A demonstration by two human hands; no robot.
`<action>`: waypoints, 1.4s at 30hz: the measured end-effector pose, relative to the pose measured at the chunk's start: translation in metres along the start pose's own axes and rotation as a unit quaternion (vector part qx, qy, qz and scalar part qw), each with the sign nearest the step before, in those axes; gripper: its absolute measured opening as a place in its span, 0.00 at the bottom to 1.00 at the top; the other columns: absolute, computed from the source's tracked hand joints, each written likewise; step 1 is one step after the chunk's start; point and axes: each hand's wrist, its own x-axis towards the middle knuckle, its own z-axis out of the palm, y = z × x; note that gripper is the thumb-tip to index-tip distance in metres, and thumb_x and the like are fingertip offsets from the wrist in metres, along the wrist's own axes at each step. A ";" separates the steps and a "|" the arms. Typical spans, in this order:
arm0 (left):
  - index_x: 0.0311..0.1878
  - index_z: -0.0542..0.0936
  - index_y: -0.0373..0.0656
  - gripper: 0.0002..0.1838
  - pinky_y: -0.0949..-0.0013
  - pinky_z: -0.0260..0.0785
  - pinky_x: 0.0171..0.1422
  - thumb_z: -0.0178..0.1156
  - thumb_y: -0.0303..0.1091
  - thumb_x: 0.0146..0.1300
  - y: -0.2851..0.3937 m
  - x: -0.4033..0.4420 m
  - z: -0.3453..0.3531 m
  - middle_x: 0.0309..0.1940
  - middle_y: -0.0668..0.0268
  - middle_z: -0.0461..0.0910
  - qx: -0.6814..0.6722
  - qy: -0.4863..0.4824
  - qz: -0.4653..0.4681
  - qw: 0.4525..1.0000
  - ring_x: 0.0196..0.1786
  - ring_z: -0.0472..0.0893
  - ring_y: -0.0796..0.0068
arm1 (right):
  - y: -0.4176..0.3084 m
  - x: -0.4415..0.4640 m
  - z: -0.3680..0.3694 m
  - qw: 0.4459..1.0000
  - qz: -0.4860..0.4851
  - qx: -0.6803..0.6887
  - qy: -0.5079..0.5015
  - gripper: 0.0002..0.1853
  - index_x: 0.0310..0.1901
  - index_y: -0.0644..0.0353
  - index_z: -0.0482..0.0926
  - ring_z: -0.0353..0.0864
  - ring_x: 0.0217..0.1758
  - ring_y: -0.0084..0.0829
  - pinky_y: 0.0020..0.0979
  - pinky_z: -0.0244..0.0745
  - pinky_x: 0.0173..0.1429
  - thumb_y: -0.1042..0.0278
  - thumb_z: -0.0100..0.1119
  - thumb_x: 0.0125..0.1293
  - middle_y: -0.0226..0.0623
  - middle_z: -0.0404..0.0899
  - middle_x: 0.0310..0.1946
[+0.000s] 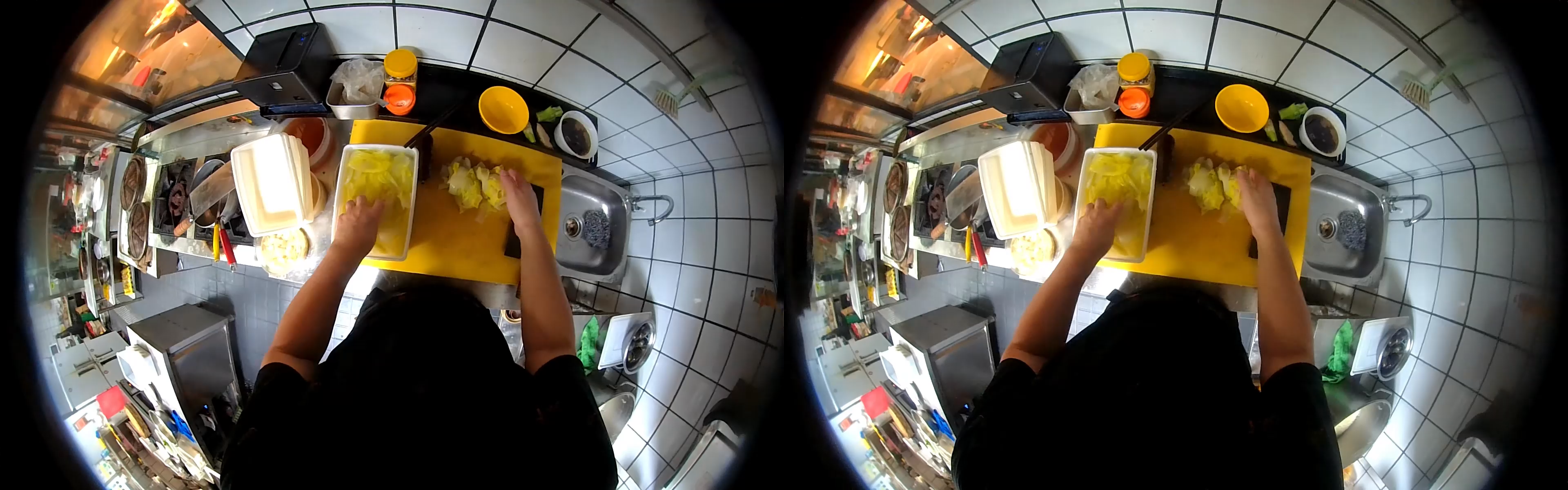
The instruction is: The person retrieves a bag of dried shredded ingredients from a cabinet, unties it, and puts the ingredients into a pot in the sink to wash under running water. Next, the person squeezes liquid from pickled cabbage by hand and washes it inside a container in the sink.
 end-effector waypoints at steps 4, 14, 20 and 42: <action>0.50 0.83 0.45 0.13 0.50 0.79 0.53 0.56 0.27 0.64 -0.009 0.006 -0.004 0.45 0.46 0.79 -0.076 0.050 0.010 0.996 0.47 0.82 0.43 | -0.014 -0.018 -0.007 0.999 0.010 0.033 0.008 0.37 0.73 0.66 0.68 0.69 0.76 0.43 0.37 0.63 0.75 0.43 0.56 0.74 0.49 0.70 0.73; 0.41 0.84 0.36 0.12 0.55 0.78 0.51 0.64 0.19 0.52 -0.010 -0.003 -0.064 0.41 0.48 0.82 -0.275 0.235 0.033 0.932 0.45 0.83 0.44 | -0.035 -0.054 0.026 0.989 -0.100 0.112 -0.019 0.31 0.68 0.63 0.74 0.77 0.65 0.33 0.34 0.69 0.69 0.45 0.58 0.75 0.42 0.78 0.65; 0.45 0.83 0.33 0.15 0.58 0.78 0.52 0.66 0.16 0.51 0.012 -0.012 -0.120 0.44 0.50 0.83 -0.300 0.308 0.037 0.902 0.46 0.83 0.48 | -0.046 -0.082 0.105 0.857 0.200 0.378 -0.287 0.28 0.67 0.58 0.73 0.81 0.54 0.38 0.39 0.78 0.60 0.44 0.51 0.78 0.37 0.81 0.50; 0.46 0.83 0.39 0.12 0.47 0.66 0.68 0.67 0.33 0.62 0.038 0.000 -0.043 0.57 0.45 0.73 -0.323 0.373 0.099 0.864 0.62 0.73 0.40 | -0.096 -0.076 0.174 0.758 0.267 0.511 -0.306 0.29 0.68 0.57 0.72 0.79 0.64 0.40 0.42 0.76 0.69 0.45 0.40 0.77 0.43 0.77 0.62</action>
